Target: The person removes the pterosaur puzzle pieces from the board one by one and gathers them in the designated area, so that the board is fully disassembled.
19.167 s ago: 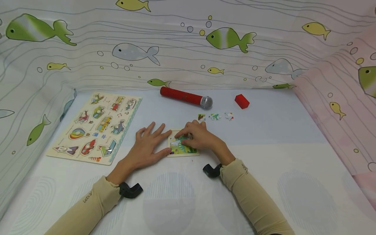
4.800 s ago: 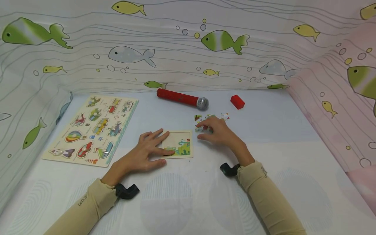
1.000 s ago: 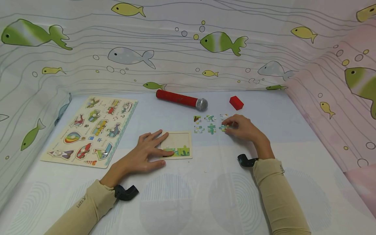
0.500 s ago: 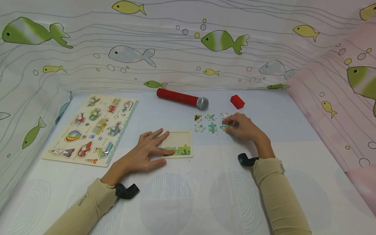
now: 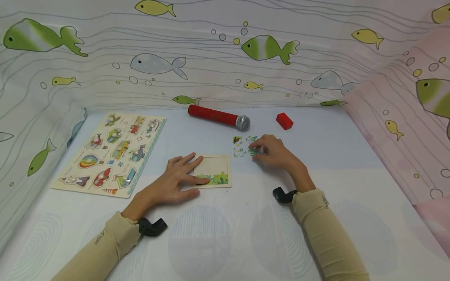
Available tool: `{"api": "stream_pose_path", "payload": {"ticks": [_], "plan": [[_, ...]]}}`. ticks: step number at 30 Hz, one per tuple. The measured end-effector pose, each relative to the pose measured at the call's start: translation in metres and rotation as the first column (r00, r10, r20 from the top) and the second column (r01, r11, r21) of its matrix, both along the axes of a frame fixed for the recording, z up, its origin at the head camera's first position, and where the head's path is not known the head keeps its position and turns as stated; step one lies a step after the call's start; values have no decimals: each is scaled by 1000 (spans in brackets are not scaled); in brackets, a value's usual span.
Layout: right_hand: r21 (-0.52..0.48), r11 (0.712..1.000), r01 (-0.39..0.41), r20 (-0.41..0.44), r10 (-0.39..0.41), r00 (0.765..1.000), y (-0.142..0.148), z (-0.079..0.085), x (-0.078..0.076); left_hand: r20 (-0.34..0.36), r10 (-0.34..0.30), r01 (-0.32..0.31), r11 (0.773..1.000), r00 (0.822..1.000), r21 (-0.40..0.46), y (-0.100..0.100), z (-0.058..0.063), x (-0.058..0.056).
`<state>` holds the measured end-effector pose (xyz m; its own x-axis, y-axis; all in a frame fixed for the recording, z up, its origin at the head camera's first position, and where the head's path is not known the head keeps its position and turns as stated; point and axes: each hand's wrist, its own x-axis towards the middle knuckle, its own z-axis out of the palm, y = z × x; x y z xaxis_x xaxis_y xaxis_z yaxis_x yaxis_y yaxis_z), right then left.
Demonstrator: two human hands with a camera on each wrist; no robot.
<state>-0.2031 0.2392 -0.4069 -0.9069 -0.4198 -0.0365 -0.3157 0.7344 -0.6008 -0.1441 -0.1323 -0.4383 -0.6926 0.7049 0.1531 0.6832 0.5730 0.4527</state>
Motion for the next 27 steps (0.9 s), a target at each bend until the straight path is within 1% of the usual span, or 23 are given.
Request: {"api": "stream_pose_path", "payload": {"ticks": [2,8,11,14,17,21,27], "plan": [[-8,1000,-22,-6,22,1000,-9,1,1,-3,-4,4,1000,1000,1,0,-1,0],[-61,988,-143,-49,140,989,-37,2,7,-1,-6,6,1000,1000,4,-1,-1,-2],[-60,975,-212,-60,208,976,-54,2,12,-5,-9,9,1000,1000,1,-1,0,-2],[-63,954,-292,-74,288,955,-69,2,16,-14,-12,12,1000,1000,2,-1,1,-2],[-74,934,-351,-75,346,935,-81,1,19,-22,-14,14,1000,1000,4,-1,1,-2],[-60,919,-390,-70,386,920,-94,-1,21,-25,-15,15,1000,1000,7,-1,0,-2],[3,900,-436,-79,435,897,-109,-3,28,-29,-24,24,1000,999,9,-1,-2,-2]]}}
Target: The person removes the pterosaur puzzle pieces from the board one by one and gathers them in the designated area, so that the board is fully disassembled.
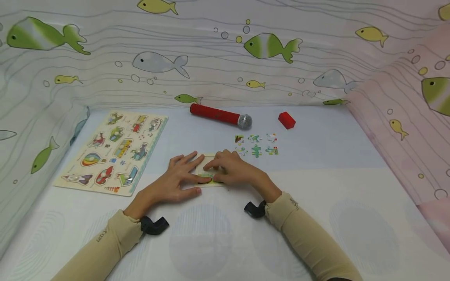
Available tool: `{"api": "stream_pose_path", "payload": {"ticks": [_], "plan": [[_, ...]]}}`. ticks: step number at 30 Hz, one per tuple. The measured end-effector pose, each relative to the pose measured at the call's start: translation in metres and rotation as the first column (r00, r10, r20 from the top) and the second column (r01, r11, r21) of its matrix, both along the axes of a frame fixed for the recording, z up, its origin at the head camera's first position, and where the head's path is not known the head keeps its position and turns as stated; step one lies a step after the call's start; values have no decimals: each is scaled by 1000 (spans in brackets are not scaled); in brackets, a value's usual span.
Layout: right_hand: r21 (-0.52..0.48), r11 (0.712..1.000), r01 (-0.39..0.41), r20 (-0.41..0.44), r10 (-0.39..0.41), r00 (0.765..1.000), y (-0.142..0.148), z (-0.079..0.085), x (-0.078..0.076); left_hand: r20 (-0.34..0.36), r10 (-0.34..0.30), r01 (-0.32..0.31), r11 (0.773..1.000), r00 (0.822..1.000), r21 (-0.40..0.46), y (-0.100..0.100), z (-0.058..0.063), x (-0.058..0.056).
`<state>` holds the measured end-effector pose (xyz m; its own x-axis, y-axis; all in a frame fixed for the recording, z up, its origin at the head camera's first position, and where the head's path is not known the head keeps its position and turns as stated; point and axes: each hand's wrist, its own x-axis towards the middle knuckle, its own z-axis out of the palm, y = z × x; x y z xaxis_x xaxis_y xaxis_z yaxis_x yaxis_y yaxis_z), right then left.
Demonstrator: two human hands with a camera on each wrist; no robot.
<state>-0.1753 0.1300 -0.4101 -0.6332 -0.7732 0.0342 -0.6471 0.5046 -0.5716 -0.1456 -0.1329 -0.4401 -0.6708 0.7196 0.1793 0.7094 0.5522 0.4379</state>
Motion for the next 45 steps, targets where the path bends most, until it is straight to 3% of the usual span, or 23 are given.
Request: {"api": "stream_pose_path", "payload": {"ticks": [11,19,25,30,45], "plan": [[-2,1000,14,-22,-14,1000,-4,-11,6,3,12,-12,999,1000,35,2,-2,1],[-22,999,35,2,-35,999,-6,-5,8,-9,107,-104,982,994,160,1,-4,-5],[-20,999,41,11,-40,999,-7,-5,7,-46,194,-190,979,980,77,0,-2,-8],[-9,999,43,6,-43,999,-6,-6,7,-34,187,-186,982,982,17,-1,0,-8],[-1,999,48,22,-48,999,-8,-9,5,-81,205,-209,977,975,-41,-5,-4,-10]]}}
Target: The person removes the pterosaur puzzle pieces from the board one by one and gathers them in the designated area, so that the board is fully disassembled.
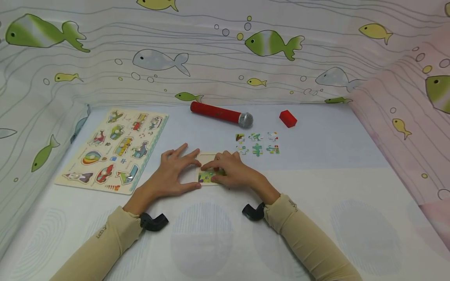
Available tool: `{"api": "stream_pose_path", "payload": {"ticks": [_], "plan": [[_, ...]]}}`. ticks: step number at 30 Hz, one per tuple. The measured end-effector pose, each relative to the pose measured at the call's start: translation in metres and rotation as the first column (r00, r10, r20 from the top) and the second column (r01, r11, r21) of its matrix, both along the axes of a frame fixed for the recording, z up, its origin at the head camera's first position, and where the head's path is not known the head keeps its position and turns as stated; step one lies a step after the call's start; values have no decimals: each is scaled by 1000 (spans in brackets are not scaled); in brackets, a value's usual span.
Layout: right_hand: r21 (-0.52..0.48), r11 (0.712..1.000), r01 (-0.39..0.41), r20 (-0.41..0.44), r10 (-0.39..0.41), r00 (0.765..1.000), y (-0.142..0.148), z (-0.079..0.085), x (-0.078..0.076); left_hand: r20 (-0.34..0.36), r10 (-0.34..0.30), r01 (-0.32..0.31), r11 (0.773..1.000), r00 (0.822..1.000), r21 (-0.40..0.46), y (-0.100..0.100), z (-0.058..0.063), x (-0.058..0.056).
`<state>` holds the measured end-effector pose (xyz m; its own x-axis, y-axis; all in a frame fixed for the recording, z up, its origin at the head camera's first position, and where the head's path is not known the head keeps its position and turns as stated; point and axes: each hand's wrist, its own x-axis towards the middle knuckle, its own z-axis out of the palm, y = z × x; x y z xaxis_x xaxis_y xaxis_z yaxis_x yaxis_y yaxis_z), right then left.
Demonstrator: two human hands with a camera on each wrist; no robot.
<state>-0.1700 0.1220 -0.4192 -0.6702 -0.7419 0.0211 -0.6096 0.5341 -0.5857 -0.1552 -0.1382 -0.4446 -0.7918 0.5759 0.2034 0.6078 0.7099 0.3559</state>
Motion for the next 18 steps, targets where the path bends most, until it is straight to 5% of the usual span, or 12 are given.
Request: {"api": "stream_pose_path", "payload": {"ticks": [18], "plan": [[-56,996,67,85,-63,994,-4,4,5,37,8,-8,1000,999,-2,0,0,1]]}}
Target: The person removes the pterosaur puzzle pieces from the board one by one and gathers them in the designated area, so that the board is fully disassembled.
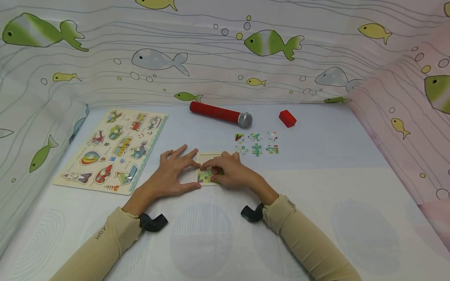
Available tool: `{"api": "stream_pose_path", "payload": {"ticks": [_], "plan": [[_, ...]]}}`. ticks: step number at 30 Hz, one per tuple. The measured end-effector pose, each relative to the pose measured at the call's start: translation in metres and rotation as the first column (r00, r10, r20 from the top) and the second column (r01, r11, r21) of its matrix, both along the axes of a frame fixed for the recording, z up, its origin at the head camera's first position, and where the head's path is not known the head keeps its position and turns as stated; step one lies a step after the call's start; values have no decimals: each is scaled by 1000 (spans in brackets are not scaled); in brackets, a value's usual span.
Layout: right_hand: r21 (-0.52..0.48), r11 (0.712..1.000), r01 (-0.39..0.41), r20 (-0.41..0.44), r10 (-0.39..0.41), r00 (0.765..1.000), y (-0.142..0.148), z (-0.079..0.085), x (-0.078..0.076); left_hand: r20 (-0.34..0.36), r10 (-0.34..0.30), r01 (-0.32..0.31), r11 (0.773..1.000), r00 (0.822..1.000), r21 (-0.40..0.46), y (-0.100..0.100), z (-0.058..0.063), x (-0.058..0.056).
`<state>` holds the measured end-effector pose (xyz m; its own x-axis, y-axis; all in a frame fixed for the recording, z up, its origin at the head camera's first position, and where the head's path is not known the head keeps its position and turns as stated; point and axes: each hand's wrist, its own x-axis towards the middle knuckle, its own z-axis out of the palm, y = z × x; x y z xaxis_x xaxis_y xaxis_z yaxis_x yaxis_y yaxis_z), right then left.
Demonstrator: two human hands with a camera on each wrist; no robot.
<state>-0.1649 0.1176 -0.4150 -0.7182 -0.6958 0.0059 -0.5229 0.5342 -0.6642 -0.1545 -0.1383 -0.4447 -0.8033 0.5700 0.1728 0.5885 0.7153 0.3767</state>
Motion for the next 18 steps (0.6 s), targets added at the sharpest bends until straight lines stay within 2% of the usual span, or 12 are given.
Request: {"api": "stream_pose_path", "payload": {"ticks": [9,18], "plan": [[-4,1000,15,15,-15,1000,-2,1,0,-6,-10,10,1000,1000,16,-1,0,0],[-49,999,1,-59,-3,998,-1,0,1,9,-22,22,1000,1000,23,-1,-1,1]]}}
